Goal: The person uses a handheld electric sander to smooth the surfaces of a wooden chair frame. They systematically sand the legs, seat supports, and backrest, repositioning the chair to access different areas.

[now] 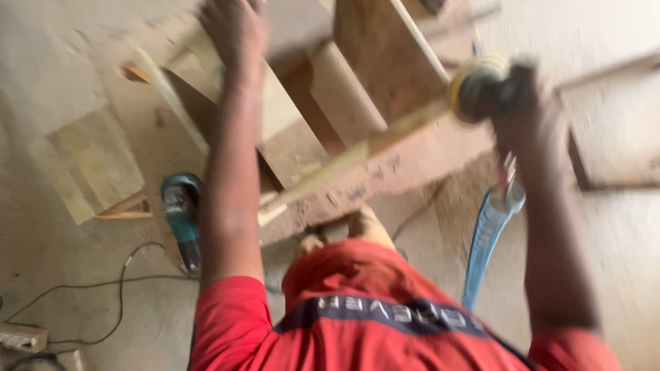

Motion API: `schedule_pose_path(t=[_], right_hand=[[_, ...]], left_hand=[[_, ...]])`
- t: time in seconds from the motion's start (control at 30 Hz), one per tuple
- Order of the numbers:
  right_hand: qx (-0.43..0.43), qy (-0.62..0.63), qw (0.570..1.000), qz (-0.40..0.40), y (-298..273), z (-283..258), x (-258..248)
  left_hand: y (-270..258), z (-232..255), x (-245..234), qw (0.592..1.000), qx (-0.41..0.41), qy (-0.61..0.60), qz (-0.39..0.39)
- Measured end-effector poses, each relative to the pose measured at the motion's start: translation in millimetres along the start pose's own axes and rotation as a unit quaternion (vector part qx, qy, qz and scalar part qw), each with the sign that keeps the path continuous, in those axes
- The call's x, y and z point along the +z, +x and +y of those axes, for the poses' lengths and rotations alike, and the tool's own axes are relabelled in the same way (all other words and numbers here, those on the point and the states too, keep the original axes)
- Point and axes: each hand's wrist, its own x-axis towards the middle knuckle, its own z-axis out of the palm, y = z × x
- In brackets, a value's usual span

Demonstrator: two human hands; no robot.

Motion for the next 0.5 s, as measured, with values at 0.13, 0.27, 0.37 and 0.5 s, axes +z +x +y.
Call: schedule_pose_path(t=[0.13, 0.27, 0.37, 0.5], right_hand=[[-0.153, -0.232, 0.96, 0.039, -47, -77, 43], [-0.161, -0.123, 0.979, -0.015, -94, -134, 67], [-0.216, -0.093, 0.972, 0.024, -101, -128, 75], [-0.211, -0.082, 0.972, 0.068, -81, -86, 78]], left_hand=[[19, 10, -11, 0.996, -0.041, 0.061, -0.052], [15, 17, -21, 0.996, -0.025, 0.027, -0.077], [16, 11, -16, 0.996, -0.016, 0.019, -0.087], [25, 8, -15, 0.992, -0.026, 0.005, -0.126]])
